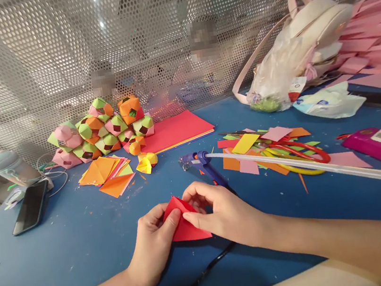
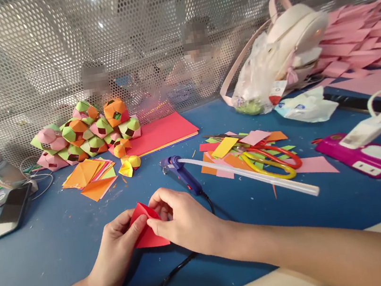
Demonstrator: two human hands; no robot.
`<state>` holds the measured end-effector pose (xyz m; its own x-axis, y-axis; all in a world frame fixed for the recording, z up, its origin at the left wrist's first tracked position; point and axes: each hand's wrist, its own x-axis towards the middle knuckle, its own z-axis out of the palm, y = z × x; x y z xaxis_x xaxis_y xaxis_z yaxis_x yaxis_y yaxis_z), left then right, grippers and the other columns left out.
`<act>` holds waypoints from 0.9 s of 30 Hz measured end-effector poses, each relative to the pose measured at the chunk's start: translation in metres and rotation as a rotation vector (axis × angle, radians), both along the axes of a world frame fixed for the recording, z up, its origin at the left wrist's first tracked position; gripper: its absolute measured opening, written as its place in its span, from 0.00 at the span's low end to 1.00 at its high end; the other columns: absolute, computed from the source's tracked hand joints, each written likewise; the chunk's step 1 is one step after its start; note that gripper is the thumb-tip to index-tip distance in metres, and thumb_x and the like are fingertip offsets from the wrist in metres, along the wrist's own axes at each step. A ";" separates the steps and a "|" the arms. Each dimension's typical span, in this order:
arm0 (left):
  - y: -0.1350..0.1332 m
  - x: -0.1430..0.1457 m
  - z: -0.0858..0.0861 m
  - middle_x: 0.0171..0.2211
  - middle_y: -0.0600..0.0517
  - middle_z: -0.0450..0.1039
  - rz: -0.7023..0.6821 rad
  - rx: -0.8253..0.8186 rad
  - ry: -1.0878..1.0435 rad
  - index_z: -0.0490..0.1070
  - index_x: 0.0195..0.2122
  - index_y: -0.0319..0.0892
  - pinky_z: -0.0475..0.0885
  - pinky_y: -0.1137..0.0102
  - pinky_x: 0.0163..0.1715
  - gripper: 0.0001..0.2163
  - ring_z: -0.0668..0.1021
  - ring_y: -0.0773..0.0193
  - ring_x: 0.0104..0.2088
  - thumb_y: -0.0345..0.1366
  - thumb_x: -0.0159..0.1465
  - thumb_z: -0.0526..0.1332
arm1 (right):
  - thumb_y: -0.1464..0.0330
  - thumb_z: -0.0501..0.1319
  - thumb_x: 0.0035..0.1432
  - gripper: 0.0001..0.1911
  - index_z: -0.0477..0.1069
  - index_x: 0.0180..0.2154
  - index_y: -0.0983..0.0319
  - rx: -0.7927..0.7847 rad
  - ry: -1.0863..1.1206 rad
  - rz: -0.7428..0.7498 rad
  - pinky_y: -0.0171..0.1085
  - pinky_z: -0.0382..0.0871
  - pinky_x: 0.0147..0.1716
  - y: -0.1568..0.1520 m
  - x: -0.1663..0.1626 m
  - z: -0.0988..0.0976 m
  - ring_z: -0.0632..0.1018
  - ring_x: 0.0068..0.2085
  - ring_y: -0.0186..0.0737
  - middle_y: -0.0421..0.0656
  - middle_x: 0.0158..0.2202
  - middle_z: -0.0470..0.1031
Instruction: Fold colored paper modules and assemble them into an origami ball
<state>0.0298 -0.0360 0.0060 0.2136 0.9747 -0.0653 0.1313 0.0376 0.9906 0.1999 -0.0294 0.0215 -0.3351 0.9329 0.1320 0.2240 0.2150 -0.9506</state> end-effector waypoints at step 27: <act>0.001 -0.002 0.002 0.31 0.54 0.73 -0.034 -0.016 -0.069 0.74 0.33 0.42 0.66 0.75 0.36 0.09 0.71 0.68 0.34 0.41 0.61 0.60 | 0.71 0.60 0.51 0.09 0.62 0.22 0.62 -0.031 -0.095 -0.002 0.29 0.57 0.21 0.004 0.003 -0.004 0.64 0.23 0.28 0.33 0.19 0.63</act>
